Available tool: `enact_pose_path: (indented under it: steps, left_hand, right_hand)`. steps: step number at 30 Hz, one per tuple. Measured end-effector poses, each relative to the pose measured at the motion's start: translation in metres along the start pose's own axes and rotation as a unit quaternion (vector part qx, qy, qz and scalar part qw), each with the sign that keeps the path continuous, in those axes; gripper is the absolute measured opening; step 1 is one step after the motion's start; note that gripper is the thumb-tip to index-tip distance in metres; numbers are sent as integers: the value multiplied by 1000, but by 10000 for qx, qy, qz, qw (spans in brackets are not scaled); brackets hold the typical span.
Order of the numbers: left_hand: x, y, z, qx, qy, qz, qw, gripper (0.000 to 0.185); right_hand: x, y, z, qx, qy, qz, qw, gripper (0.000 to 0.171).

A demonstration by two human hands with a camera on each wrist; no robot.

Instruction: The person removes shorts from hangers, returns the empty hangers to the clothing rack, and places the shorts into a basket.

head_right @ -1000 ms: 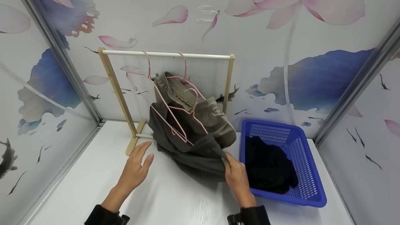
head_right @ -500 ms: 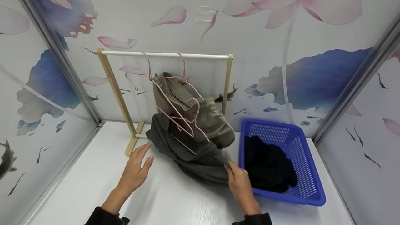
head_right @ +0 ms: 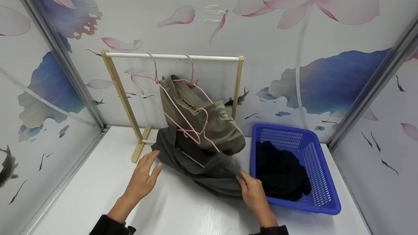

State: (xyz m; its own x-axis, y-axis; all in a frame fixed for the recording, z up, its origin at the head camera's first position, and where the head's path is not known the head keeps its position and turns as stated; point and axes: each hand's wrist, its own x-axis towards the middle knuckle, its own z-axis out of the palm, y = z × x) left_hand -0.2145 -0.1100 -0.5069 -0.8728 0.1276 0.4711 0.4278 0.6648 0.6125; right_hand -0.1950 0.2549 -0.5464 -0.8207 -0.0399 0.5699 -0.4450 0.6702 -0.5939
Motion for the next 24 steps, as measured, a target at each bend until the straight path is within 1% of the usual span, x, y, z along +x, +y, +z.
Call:
enact_pose_path:
  steps: [8,15,21,24]
  left_hand:
    - [7,1,3,148,-10,196,9997,49]
    - [21,1,3,344,18,484,9982,49]
    - [32,0,3,481,-29,558,9973,48]
    - [37,-2,5,545,-80,526,9971,48]
  right_hand:
    - [1,-1,-10,240,-328,231,9989,24]
    - [0,-4,-18,453,-581,425,9964,26]
    - [-9,-5,-22,400,-588,260,9971,26]
    - [-13,-4,-23,367,-615,307,9970,26]
